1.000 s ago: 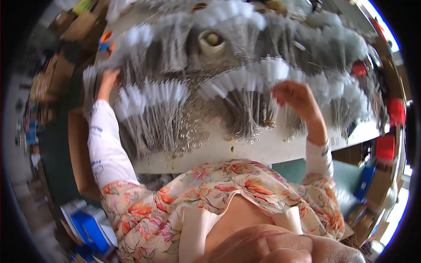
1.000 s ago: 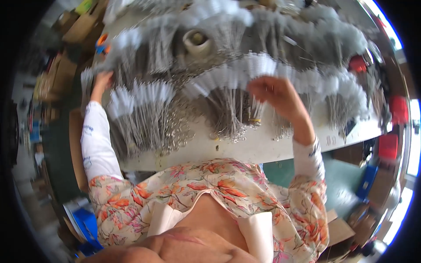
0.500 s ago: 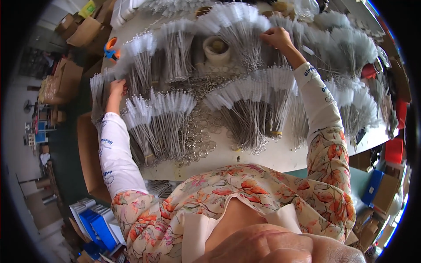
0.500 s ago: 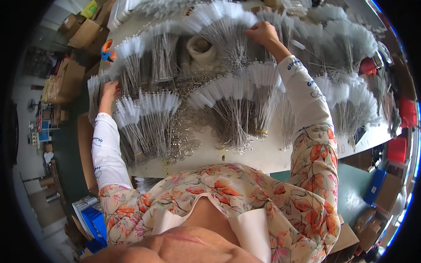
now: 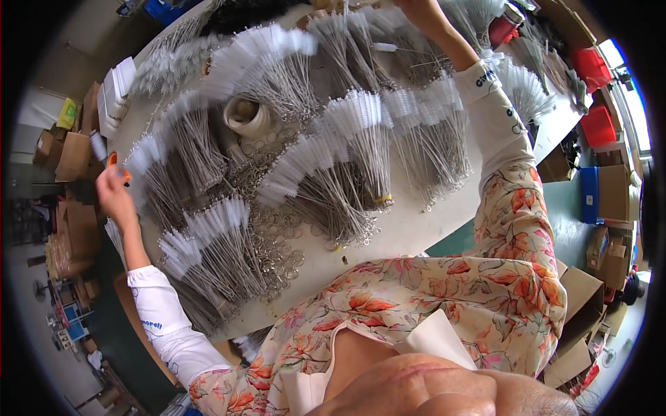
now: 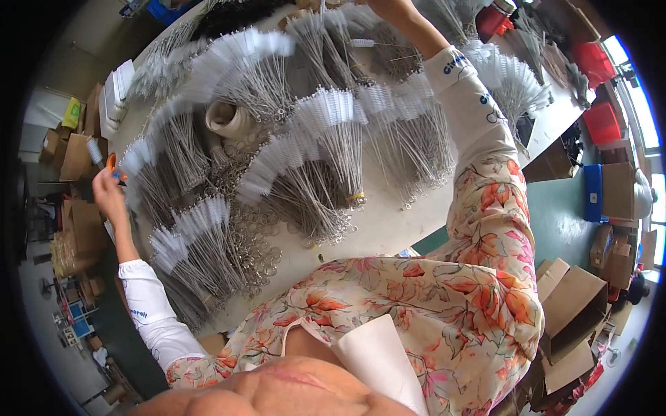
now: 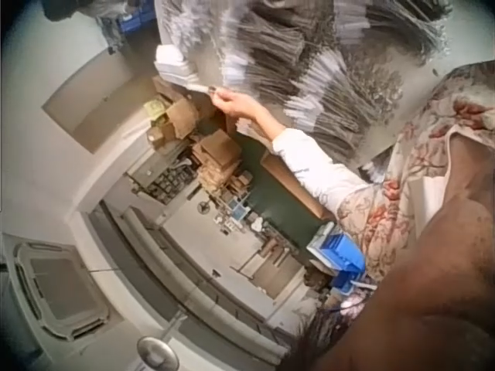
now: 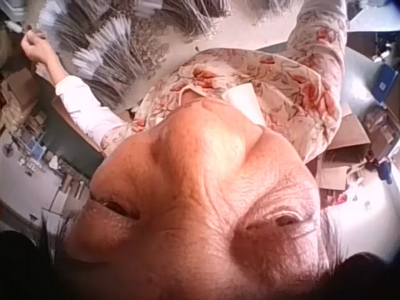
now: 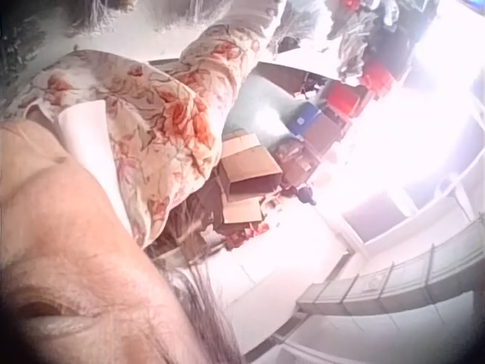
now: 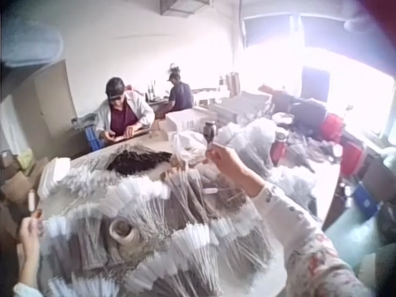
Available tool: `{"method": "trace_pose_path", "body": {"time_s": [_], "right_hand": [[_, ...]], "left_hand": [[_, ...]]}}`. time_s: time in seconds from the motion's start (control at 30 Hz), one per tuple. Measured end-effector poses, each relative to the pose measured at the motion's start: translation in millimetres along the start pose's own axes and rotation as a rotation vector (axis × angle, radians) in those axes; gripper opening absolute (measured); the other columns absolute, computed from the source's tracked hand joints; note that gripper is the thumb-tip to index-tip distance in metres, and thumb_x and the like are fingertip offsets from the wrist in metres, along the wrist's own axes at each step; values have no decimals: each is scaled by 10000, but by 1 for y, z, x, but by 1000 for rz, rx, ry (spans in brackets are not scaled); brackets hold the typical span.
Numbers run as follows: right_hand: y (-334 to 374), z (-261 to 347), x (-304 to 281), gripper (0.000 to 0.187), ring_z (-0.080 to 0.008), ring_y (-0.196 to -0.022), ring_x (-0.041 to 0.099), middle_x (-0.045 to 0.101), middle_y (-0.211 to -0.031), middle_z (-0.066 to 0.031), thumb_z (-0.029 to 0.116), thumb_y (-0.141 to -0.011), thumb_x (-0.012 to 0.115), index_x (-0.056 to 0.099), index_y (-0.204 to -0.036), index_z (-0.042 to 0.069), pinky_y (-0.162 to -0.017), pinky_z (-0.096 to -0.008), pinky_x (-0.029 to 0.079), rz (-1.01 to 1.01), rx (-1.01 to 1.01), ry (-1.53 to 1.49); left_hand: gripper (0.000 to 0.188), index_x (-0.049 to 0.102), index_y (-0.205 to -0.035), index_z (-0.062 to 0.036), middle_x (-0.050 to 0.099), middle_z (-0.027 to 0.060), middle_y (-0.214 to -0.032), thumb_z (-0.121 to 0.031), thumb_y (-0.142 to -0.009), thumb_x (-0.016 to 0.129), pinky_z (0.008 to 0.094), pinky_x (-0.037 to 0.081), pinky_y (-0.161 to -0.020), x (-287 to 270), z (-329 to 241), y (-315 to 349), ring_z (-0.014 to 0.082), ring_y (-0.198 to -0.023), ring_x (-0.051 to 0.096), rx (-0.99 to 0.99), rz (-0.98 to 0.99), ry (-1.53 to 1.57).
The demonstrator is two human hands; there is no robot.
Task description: The recorder is attaching metal rings to the stems of white brushes.
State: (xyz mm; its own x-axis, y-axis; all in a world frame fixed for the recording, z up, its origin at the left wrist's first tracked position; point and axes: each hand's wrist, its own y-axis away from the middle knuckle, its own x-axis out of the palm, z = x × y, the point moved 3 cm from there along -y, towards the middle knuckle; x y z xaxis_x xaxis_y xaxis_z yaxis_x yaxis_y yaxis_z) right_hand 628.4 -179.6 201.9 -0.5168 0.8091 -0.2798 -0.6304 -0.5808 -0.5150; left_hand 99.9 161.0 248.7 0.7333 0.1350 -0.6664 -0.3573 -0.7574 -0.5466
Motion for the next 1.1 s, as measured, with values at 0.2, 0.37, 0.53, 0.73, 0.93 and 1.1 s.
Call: {"method": "trace_pose_path", "body": {"time_s": [0.2,0.37,0.53,0.73,0.93,1.1], "right_hand": [[42,-58,1,181,-226,-833,623,660,-828,-62,287,-735,637,673,-865,166,-754,-376,458,391,9,939],[51,-80,2,150,-245,-826,618,658,-837,-69,246,-707,640,680,-836,180,-766,-376,451,435,26,1030],[32,-51,-13,160,-277,-700,624,650,-765,-78,259,-762,574,656,-828,139,-767,-370,474,-51,-295,940],[-1,-44,-21,200,-209,-604,552,553,-692,-201,167,-792,543,576,-862,-17,-578,-394,433,-407,-217,326],[21,-92,57,330,-238,-736,637,667,-815,-104,356,-714,650,677,-836,51,-713,-340,498,175,477,636],[26,-68,50,346,-270,-762,637,666,-836,-131,363,-625,706,706,-847,98,-722,-348,512,292,424,480]], "left_hand": [[281,635,-749,-11,630,46,-664,-286,-804,620,286,426,-621,90,0,27,137,-635,560,-191,541,-228],[211,633,-717,-28,635,50,-649,-226,-779,594,288,427,-608,95,4,30,148,-618,564,-292,493,-180],[243,622,-733,-15,646,113,-702,-252,-750,570,350,454,-656,93,-7,28,266,-677,611,-101,445,-319],[185,599,-886,-41,652,86,-771,-204,-825,537,331,463,-666,61,-24,-3,225,-721,626,29,145,-190],[265,546,-1159,-57,562,-6,-819,-120,-909,484,210,406,-551,34,-59,-5,36,-582,458,-326,295,366],[263,553,-1135,-14,456,-31,-697,-159,-924,490,142,222,-348,12,-126,58,-2,-460,317,-437,399,655]]}}
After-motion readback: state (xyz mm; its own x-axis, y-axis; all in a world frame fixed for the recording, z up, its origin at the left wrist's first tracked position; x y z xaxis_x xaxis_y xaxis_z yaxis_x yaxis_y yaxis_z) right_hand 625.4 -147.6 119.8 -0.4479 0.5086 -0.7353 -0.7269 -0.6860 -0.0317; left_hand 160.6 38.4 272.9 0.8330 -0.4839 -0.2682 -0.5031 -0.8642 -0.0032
